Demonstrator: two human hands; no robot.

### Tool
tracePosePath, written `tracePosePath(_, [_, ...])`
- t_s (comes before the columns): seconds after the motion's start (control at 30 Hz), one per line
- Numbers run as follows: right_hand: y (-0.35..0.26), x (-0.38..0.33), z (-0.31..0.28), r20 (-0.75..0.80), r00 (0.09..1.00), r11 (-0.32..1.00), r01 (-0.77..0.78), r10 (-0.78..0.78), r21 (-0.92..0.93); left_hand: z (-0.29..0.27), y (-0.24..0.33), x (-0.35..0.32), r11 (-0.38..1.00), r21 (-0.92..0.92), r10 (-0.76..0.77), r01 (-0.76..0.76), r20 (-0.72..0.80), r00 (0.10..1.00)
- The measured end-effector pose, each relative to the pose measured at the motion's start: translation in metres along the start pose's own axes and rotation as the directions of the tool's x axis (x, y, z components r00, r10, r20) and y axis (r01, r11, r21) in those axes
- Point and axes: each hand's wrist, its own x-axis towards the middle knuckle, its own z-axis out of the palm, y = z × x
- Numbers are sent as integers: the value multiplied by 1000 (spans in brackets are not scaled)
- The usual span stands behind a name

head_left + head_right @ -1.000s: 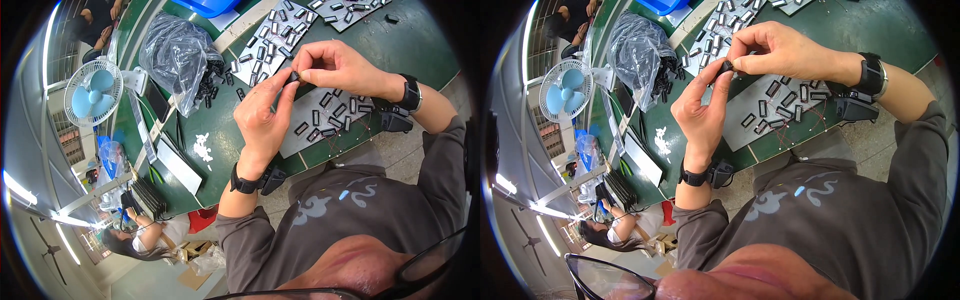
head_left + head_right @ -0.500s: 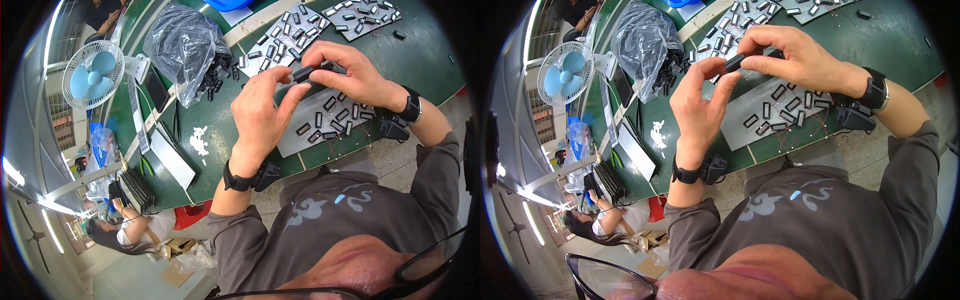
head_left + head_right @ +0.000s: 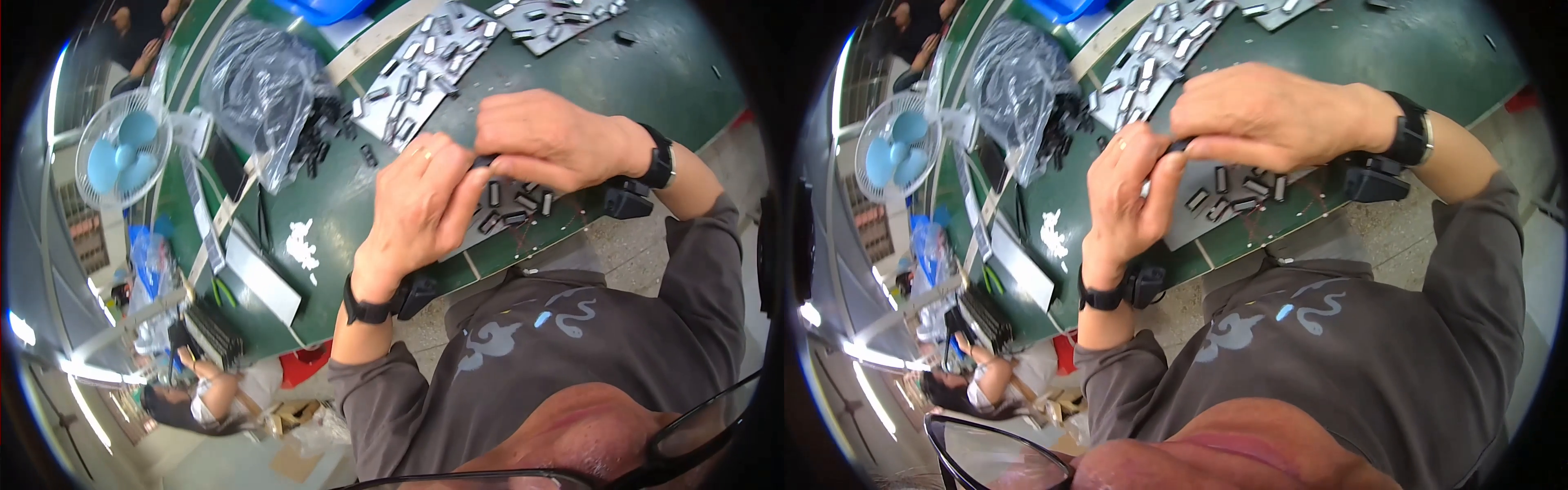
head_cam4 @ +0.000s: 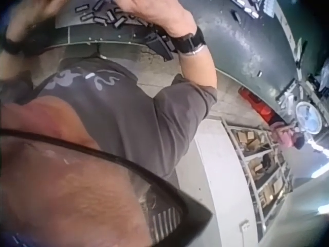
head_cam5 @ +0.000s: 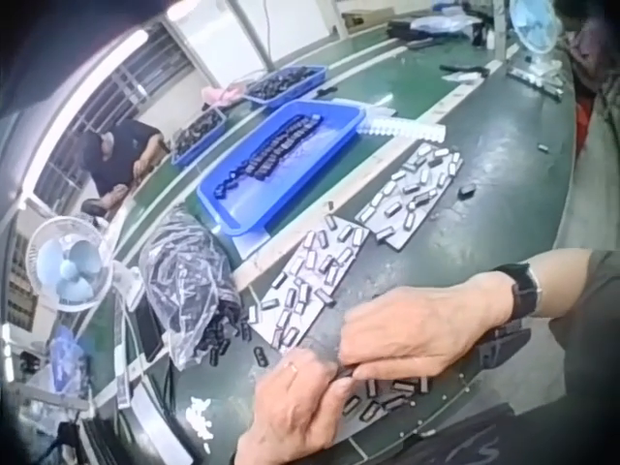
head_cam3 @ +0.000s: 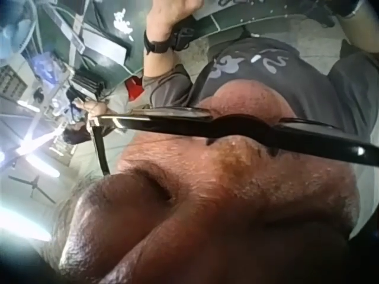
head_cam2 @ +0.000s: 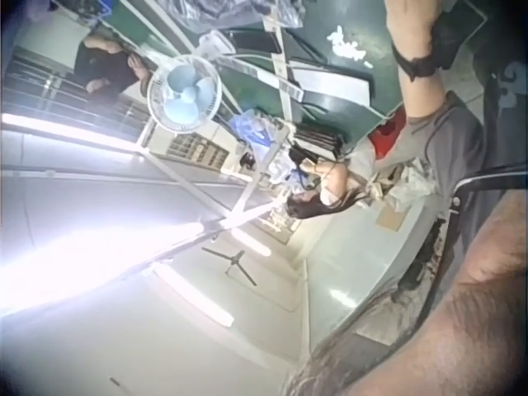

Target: Manually snapping together small black plastic parts at an industrial workbench.

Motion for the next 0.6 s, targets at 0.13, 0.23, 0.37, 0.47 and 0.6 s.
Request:
tracePosePath(0.13, [0,0,4,-25,998,990,67,-64,123,2,9,-5,998,-4,-63,63,42,997])
tracePosePath(0.23, [-6,-1,5,-67,991,988,120,-114,101,4,13,-10,998,48,-45,46,-27,999])
tracePosePath(0.37, [-15,1,-22,-137,990,997,-35,25,-71,6,10,-6,976,-127,-198,178,-169,965])
tracePosePath(0.47, [-24,-10,-55,-344,909,942,-301,235,-152,6,3,-5,948,-237,-282,212,-316,906])
tracePosePath(0.6, [-31,-32,-80,-196,922,777,-387,334,-497,7,1,-6,959,-212,-255,188,-361,897])
